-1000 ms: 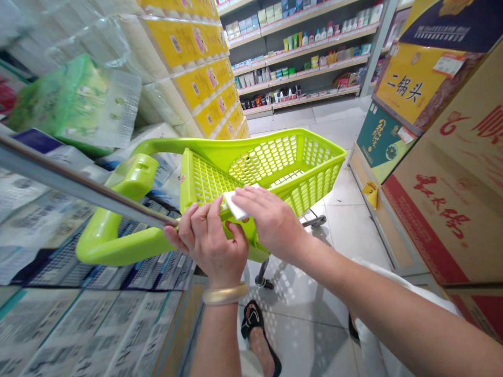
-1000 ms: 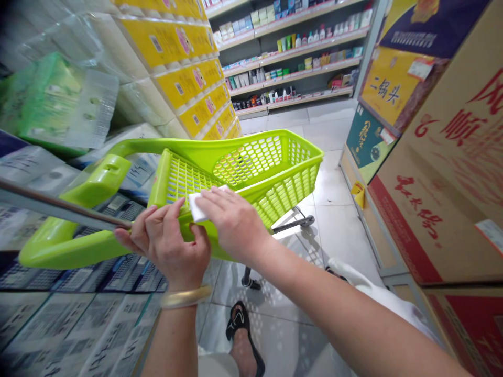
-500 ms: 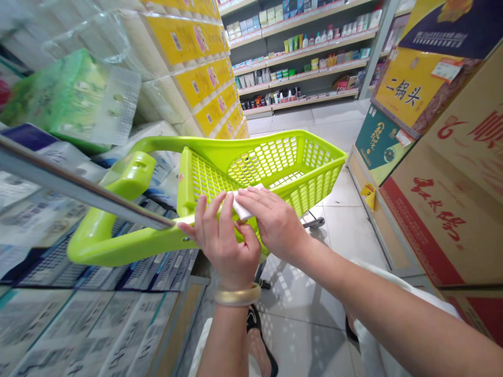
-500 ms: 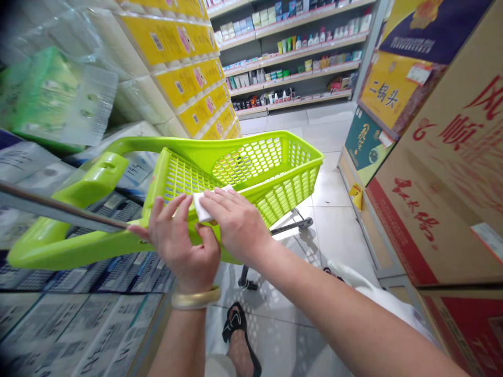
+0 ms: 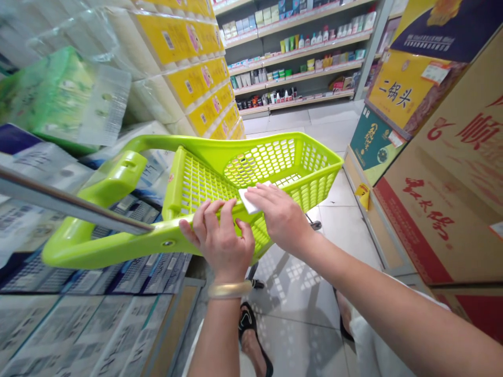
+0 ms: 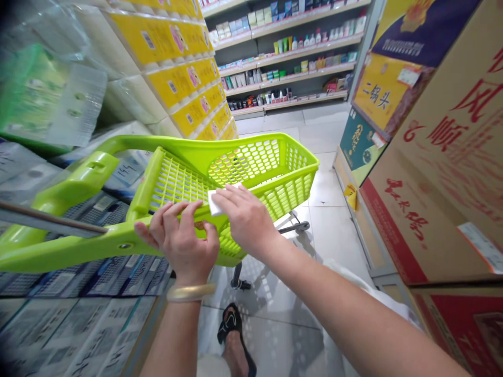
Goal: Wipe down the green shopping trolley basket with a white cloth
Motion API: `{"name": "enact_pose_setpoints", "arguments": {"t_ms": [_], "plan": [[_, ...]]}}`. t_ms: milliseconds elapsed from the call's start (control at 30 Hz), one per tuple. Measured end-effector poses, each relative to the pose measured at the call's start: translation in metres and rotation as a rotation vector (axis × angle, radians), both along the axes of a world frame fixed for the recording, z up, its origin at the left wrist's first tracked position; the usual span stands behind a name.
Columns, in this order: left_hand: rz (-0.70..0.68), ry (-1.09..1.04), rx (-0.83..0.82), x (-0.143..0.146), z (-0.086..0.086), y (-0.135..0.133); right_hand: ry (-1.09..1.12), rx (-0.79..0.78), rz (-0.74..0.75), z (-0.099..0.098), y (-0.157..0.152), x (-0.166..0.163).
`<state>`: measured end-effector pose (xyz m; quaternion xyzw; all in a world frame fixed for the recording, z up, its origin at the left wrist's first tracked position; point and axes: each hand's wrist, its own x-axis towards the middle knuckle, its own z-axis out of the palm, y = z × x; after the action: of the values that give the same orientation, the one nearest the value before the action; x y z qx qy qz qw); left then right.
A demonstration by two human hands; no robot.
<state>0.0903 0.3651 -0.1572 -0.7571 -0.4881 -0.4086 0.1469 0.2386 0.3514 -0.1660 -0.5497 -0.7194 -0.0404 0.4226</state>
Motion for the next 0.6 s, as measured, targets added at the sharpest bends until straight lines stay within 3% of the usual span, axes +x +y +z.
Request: {"name": "enact_pose_setpoints", "arguments": {"t_ms": [67,200,267,467,600], "plan": [[0.004,-0.021,0.006,-0.003,-0.002,0.002,-0.008,0.006,0.017,-0.002,-0.001,0.002],[0.003,-0.021,-0.034,-0.009,-0.002,0.004,0.021,-0.060,-0.182,-0.006,0.000,0.021],[0.006,-0.010,-0.049,-0.009,-0.001,0.003,0.026,-0.060,-0.209,-0.007,-0.001,0.021],[-0.055,0.052,-0.058,-0.005,-0.006,0.003,-0.042,0.020,0.031,-0.007,-0.009,0.000],[-0.078,0.105,-0.054,-0.010,-0.006,0.004,-0.005,-0.032,-0.181,-0.010,-0.008,0.017]]}}
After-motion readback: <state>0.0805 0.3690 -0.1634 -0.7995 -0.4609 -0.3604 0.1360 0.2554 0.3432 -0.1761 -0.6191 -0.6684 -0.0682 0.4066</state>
